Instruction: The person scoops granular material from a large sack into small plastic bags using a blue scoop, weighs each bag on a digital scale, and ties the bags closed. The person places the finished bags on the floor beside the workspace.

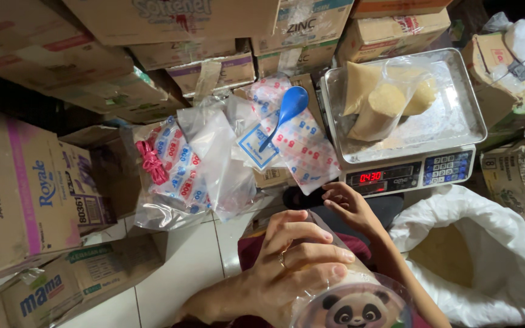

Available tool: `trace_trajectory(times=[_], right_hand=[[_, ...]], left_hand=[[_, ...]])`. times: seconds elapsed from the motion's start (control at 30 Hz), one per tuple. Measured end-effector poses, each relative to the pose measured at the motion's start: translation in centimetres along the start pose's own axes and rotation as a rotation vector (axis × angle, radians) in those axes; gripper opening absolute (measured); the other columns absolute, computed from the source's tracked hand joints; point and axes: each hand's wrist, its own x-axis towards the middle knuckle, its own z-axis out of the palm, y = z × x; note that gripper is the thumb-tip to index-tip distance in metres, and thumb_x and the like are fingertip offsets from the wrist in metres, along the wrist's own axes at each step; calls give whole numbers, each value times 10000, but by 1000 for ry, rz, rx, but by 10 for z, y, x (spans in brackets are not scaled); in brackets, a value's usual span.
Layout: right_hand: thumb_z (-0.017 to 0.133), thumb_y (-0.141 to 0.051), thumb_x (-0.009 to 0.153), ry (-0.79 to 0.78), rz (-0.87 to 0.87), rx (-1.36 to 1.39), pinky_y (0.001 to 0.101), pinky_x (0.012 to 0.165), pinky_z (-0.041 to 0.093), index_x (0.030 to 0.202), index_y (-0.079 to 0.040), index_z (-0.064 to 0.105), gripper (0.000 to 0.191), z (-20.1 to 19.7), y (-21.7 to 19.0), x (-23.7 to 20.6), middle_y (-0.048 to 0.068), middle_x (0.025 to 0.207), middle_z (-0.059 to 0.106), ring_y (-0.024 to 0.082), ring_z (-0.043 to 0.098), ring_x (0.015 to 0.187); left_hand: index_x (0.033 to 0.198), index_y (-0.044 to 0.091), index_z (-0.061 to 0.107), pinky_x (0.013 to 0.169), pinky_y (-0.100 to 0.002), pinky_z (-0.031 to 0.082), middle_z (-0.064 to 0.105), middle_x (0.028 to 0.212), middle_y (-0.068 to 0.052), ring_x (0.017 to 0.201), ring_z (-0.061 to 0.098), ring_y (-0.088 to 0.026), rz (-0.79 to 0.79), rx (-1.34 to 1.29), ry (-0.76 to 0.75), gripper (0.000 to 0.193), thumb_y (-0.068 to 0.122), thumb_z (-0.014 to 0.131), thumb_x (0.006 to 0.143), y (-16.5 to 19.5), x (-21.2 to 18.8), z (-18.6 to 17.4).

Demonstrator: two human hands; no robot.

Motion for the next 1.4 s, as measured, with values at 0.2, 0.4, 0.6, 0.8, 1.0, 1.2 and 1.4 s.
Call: trace_trajectory(times=[0.2,0.4,0.6,0.8,1.0,1.2,1.4], right_hand=[[699,-106,929,6,-13,93,284,915,533,1302,-48,597,391,-3,-4,-11,55,1085,680,120,653,1049],[704,-100,921,37,5,121,286,921,527,1320,-53,589,418,-13,-2,-21,57,1086,681,123,653,1046],[693,-74,929,60,-10,183,285,924,524,1326,-42,587,413,-22,3,-30,49,1095,677,123,645,1056],[695,-66,925,77,-25,188,281,923,530,1328,-39,586,418,-27,5,-37,48,1087,681,114,646,1047],[696,-71,923,95,13,205,271,918,527,1302,-30,597,394,-28,3,-44,48,1069,677,110,642,1029],[696,-63,924,105,9,230,271,920,520,1301,-23,597,391,-27,1,-50,45,1074,667,110,635,1039],[692,-66,922,110,25,236,266,915,520,1305,-22,594,397,-28,3,-56,39,1069,668,102,632,1039]], left_hand=[[1285,120,592,1149,-538,440,710,1301,-64,1218,626,-269,3,0,-22,339,282,686,1002,1,8,6],[1319,118,567,1128,-503,437,690,1338,-61,1245,617,-268,12,-31,-71,366,289,692,1022,-1,18,12],[1312,99,568,1153,-545,424,684,1308,-76,1214,601,-275,18,-36,-68,406,258,739,979,1,29,24],[1288,103,581,1170,-530,426,687,1319,-71,1205,615,-265,2,-27,-196,389,175,747,944,4,35,21],[1343,97,565,1151,-504,420,674,1357,-79,1233,611,-273,40,-66,-148,445,277,764,988,-1,38,32],[1326,87,563,1144,-509,415,690,1318,-90,1199,621,-269,46,-88,-110,454,326,754,991,-1,38,41],[1332,85,556,1143,-500,430,697,1317,-91,1204,630,-271,44,-94,-104,456,287,789,996,-4,34,47]])
